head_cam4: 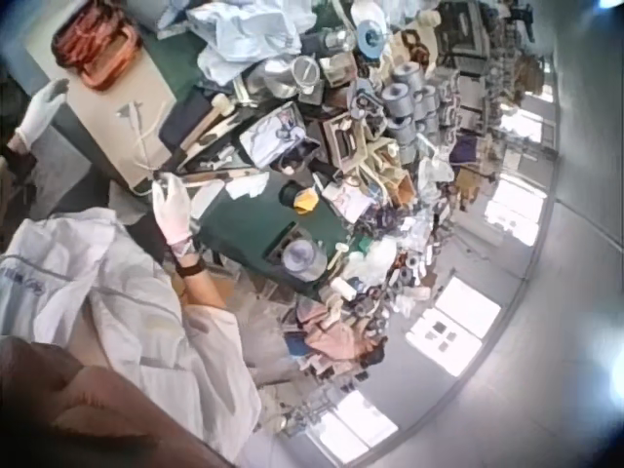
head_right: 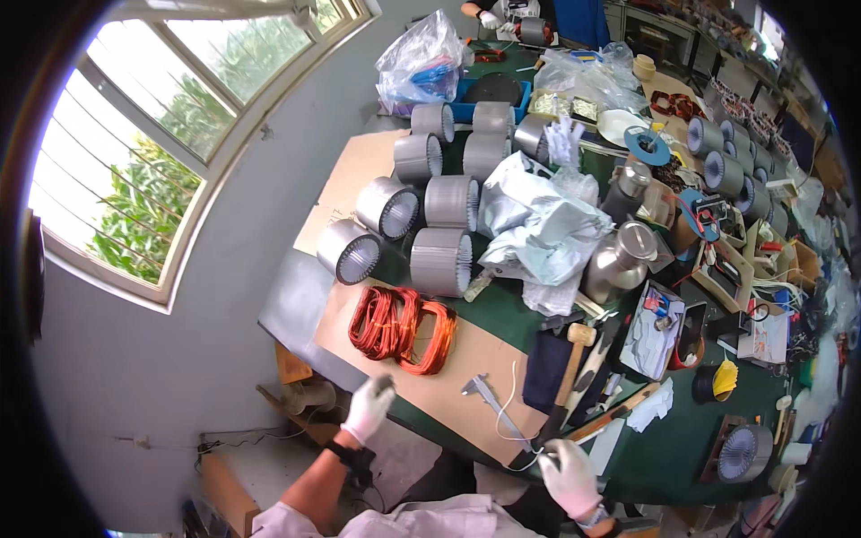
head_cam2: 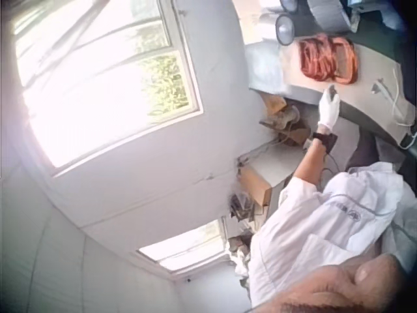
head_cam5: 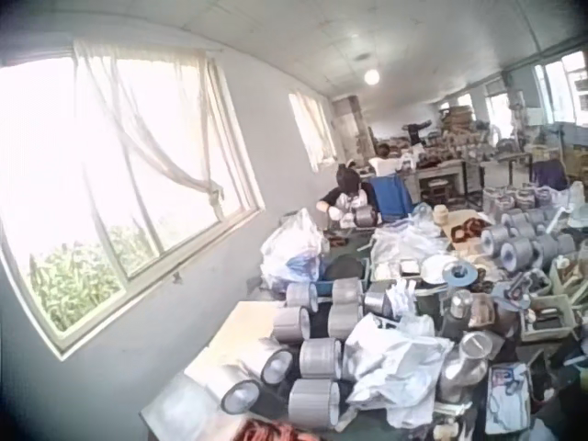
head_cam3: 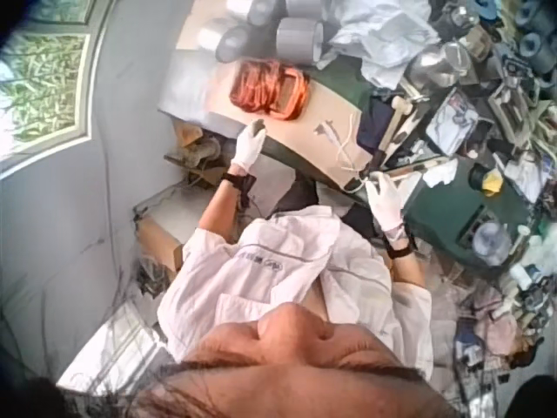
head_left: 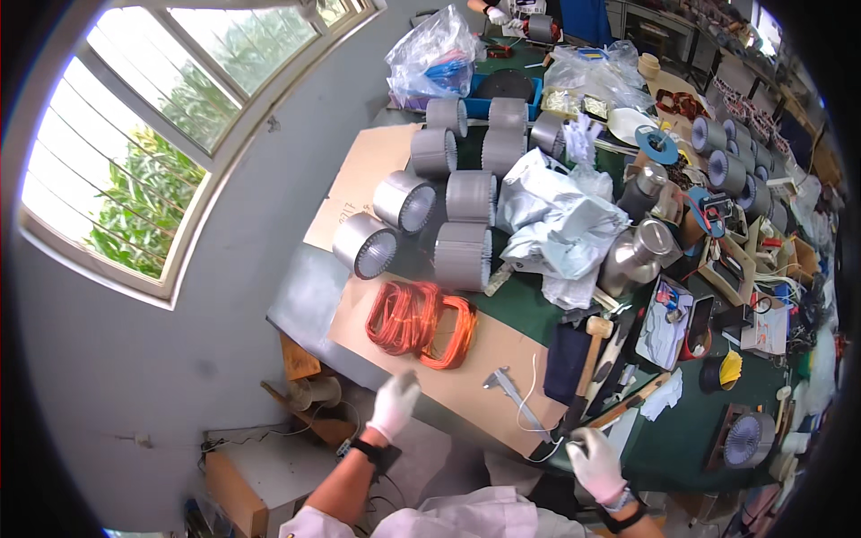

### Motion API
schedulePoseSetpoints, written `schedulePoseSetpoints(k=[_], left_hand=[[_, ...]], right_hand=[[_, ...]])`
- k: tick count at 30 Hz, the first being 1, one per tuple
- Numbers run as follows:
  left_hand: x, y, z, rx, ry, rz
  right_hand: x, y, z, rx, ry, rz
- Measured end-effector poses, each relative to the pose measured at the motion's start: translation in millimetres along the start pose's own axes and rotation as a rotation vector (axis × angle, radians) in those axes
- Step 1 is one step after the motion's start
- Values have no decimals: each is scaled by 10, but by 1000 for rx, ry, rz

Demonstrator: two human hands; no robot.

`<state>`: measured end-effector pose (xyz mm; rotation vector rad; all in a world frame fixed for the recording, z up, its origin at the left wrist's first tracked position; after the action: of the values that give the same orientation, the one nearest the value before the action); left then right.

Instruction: Assembling components of an electric motor, including the stator and copper coils, using hand tools.

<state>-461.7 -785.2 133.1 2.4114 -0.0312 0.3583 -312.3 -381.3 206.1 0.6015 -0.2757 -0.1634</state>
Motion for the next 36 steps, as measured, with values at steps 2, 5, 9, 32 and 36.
schedulePoseSetpoints(k=[2,5,9,32,36], left_hand=[[-467,307,46,-90,-91,-119],[-1130,441,255,-106,-268,-163],[-1580,411,314,-152,-201,-42],[-2139,70,344,467,287,683],[-2149,-7,529,536,441,811]], right_hand=[[-184,-505,231,-31,-73,62],[-620,-1316,572,-53,-139,189],[-1176,-2158,811,-49,-109,221],[-2045,-3129,901,-226,-388,-182],[-1993,-3242,853,-723,-436,-171]])
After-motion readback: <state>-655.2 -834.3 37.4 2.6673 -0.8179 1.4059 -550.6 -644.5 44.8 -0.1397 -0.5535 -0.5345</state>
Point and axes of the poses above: each hand's wrist, its own x-axis away from the middle knuckle, its own y-axis out of the back of the hand, z = x × y, the point moved 1 cm from there along -x, towards the middle knuckle, and after that the axes turned 5 degrees about -z, right-handed, at the moved point
